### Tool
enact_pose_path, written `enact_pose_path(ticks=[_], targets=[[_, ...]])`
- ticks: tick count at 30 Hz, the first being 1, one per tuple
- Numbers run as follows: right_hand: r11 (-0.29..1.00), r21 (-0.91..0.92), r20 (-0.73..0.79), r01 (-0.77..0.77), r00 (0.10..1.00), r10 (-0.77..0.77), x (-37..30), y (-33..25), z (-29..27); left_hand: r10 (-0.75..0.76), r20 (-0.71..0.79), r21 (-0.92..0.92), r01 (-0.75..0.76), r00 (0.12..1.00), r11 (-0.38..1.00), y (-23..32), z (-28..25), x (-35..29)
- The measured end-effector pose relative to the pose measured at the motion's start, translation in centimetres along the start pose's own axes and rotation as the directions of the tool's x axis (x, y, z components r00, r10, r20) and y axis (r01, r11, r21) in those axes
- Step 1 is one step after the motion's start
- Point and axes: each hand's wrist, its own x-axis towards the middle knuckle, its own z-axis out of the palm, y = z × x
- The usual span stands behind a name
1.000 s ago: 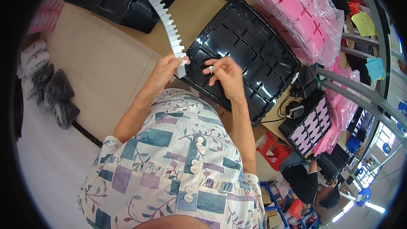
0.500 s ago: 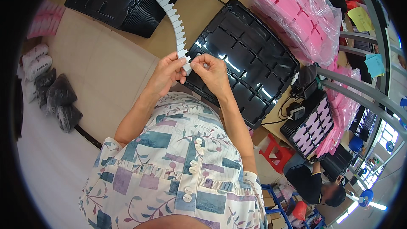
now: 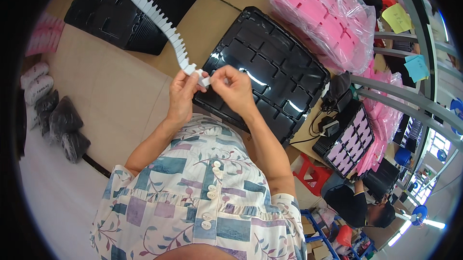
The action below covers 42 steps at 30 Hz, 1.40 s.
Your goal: The person assembles black plastic trays by first applying white adhesive strips to the tray's surface. They then place pink plastic inserts into the compartments of the tray. The person repeats this process for multiple trays, stacking the finished units on a nearby table.
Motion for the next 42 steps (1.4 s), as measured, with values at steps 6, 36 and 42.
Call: enact_pose_path(ticks=[6,36,42], targets=[[0.975,-0.202,-0.067,0.087,0.992,-0.102,5.9,-0.3,-5.5,-0.077,0.111,0.115,0.064,0.991,0.991,1.3,-0.6,0.5],[0.350,-0.890,0.191,0.292,0.936,-0.294,15.7,5.0,-9.1,-0.242,0.127,0.257,0.203,0.962,0.945,-0.4,-2.3,0.9],[0.695,-0.625,0.163,0.355,0.930,-0.329,14.5,6.2,-9.9,-0.263,0.130,0.245,0.226,0.956,0.943,-0.2,-2.2,1.0]])
